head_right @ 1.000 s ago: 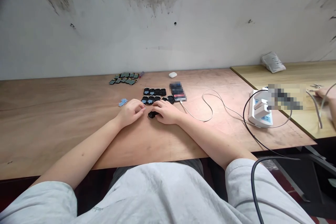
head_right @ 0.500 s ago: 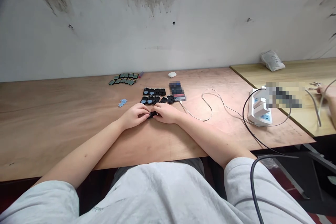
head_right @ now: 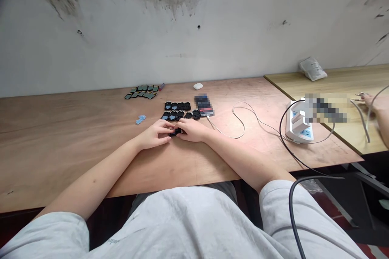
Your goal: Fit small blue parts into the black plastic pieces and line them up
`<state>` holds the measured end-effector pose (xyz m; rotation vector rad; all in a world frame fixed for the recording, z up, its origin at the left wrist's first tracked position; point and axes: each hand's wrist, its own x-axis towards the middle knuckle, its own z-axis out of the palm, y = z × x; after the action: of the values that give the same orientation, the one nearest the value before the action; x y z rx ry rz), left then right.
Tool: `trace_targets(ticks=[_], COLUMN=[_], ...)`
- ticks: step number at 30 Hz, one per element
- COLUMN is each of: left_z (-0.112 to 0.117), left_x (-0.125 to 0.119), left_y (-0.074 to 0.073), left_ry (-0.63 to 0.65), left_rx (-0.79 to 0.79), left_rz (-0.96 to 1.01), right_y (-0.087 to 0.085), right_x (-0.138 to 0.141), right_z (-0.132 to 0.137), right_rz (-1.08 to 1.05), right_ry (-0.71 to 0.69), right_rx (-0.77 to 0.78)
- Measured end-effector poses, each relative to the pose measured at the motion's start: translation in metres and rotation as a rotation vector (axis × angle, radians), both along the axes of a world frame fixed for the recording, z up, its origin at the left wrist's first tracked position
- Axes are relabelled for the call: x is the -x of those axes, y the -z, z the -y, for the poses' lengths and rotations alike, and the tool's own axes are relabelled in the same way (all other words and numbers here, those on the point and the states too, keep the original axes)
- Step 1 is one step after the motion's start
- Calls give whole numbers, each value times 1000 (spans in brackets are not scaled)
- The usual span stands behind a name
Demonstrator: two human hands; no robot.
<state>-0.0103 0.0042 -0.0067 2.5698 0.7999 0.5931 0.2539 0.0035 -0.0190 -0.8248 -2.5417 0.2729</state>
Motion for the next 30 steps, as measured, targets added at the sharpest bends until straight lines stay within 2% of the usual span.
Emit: trace_targets(ticks=[6, 18, 23, 30], left_z=[3, 0, -7, -7], left_x=[2, 2, 6, 4], left_y=[-6, -3, 1, 8], left_ry=[-1, -44, 17, 39], left_rx=[31, 13, 41, -131], left_rz=[-27, -74, -19, -10], right_y=[-2, -2, -7, -10], right_x=[0, 0, 0, 1], right_z=[1, 0, 3, 6], right_rz=[-1, 1, 5, 12], right_ry=[7, 17, 6, 21], right_rx=[9, 37, 24, 32])
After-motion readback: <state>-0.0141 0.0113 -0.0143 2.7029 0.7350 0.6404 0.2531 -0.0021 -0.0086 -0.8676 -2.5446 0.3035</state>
